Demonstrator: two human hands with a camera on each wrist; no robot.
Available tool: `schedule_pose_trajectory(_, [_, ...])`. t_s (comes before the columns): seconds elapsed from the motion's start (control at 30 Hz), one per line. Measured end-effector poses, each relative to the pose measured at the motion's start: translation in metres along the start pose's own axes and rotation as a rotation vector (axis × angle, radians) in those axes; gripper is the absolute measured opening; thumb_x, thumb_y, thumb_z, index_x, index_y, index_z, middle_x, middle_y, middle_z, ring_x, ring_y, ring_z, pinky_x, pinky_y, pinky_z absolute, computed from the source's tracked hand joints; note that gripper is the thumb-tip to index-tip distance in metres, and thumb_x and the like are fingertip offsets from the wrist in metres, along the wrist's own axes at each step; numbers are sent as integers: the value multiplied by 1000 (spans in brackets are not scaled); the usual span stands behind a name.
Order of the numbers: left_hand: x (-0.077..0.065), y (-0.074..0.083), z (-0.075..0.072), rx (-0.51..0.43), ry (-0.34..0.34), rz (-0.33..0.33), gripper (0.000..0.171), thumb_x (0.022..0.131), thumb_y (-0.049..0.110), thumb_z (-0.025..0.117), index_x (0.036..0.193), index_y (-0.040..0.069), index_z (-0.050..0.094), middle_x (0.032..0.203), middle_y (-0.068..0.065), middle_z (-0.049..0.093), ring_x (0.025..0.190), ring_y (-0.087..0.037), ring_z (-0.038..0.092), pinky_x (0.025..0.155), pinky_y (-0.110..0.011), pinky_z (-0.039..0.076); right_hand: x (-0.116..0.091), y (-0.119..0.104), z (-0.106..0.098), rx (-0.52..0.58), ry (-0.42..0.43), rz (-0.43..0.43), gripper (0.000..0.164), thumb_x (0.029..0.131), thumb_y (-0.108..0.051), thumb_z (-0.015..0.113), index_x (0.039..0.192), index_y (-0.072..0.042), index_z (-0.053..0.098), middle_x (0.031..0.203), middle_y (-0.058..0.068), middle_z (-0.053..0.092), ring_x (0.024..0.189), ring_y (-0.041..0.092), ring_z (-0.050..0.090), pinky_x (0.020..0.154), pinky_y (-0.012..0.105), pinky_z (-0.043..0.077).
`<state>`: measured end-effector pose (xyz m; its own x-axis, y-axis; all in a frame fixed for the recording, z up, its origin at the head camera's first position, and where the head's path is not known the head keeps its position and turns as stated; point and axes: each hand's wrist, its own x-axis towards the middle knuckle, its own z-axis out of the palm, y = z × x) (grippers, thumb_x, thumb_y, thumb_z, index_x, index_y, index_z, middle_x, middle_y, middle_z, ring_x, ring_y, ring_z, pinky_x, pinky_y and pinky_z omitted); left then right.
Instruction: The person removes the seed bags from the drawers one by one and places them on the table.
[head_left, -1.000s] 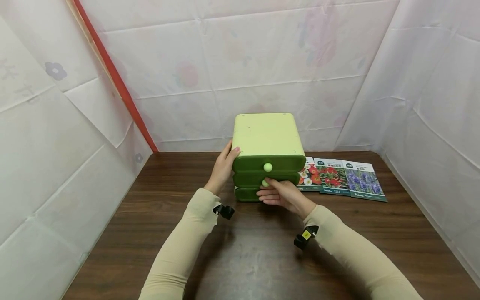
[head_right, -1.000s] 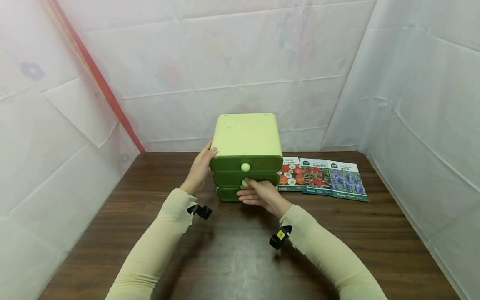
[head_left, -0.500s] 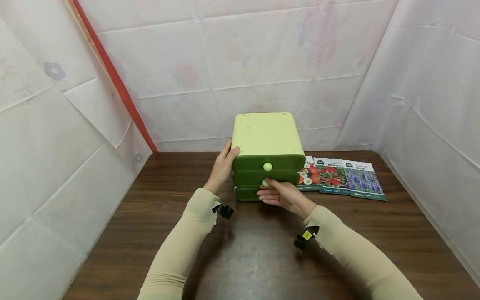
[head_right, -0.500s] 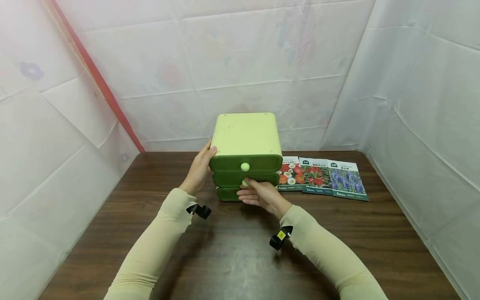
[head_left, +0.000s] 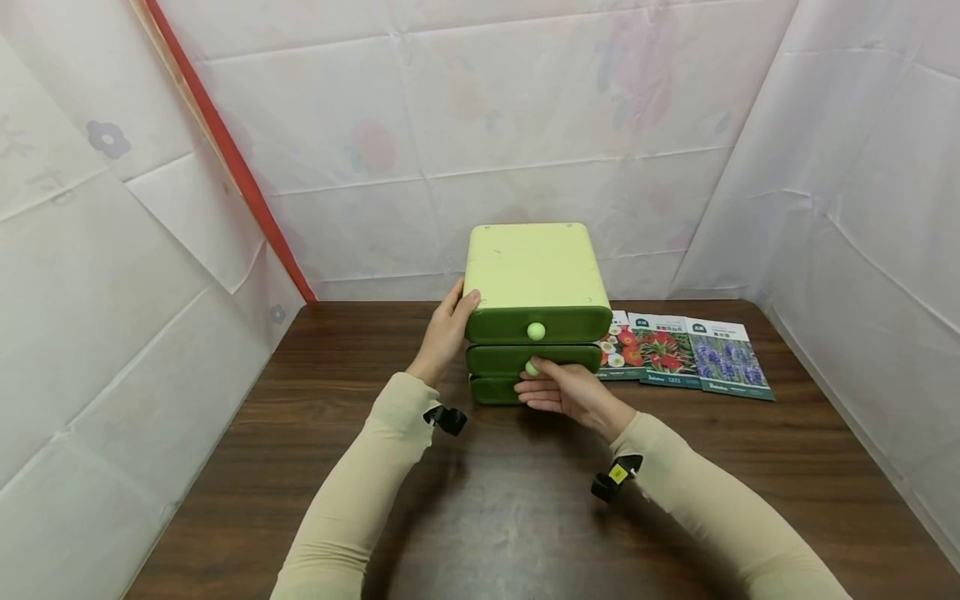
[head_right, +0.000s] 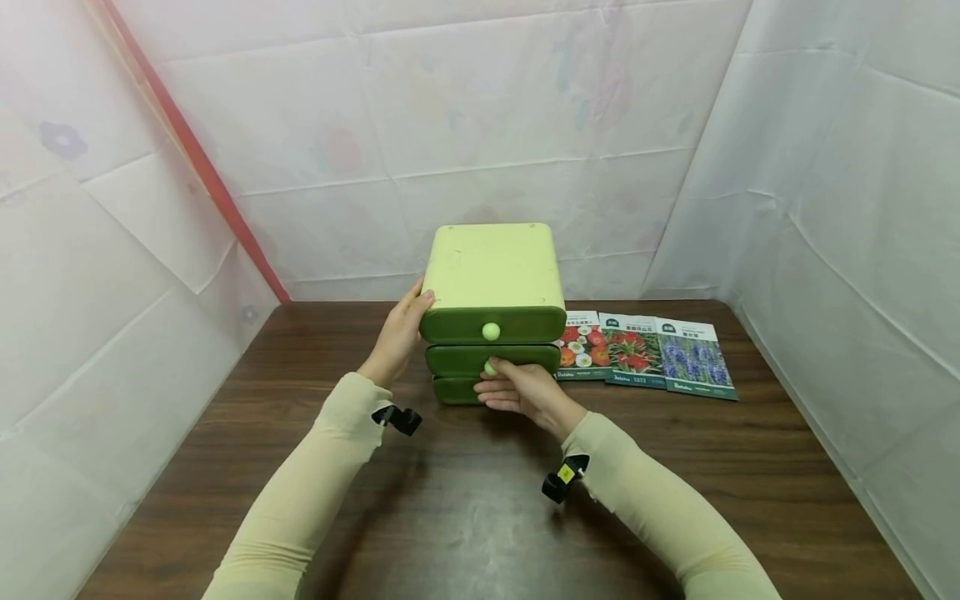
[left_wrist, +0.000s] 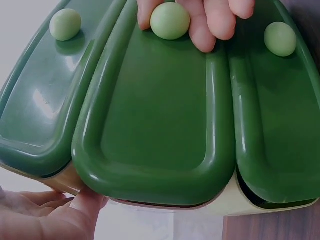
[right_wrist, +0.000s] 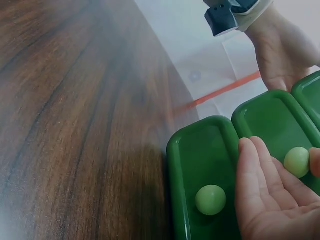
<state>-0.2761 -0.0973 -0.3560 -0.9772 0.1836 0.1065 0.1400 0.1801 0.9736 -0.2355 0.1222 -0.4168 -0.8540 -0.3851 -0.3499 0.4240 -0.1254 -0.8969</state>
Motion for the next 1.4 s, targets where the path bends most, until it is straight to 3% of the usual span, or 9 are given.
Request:
schedule_pose_trajectory(0.17, [1, -2, 0, -8, 11, -10, 74, 86, 64, 43, 147, 32, 15, 152, 8, 17, 137, -14, 23, 108, -42, 28, -9, 2, 2, -41, -16, 2, 61, 88, -43, 58, 122, 7, 53, 106, 15, 67, 95, 22, 66, 85, 36, 51])
schedule_pose_trajectory(0.5, [0, -3, -2, -44, -19, -21, 77, 81, 70, 44, 145, 39, 13, 150, 7, 21, 123, -17, 43, 97, -43, 40, -34, 11, 8, -104, -24, 5, 65, 86, -47, 58, 121, 7, 54, 109, 18, 65, 94, 22, 66, 85, 37, 50])
schedule_pose_trajectory(0.73, [0, -4, -2, -18, -15, -14, 75, 81, 71, 44, 143, 42, 14, 150, 10, 19, 130, -14, 35, 102, -43, 36, -52, 20, 16, -105, -13, -8, 66, 86, -47, 59, 121, 8, 53, 108, 17, 66, 94, 22, 66, 85, 39, 50])
schedule_pose_trajectory(1.07, [0, -7, -2, -41, -34, 2, 72, 82, 69, 44, 142, 45, 14, 150, 10, 19, 124, -17, 42, 96, -44, 41, -76, 30, 24, -99, -33, -11, 61, 88, -46, 57, 117, 7, 56, 105, 17, 67, 91, 22, 67, 83, 38, 52])
schedule_pose_trajectory(1.4, [0, -6, -2, -16, -34, 12, 73, 83, 69, 43, 143, 42, 13, 151, 11, 17, 134, -14, 29, 105, -44, 32, -92, 43, 29, -108, -48, -26, 63, 91, -44, 53, 122, 10, 53, 104, 17, 67, 90, 22, 67, 82, 40, 52])
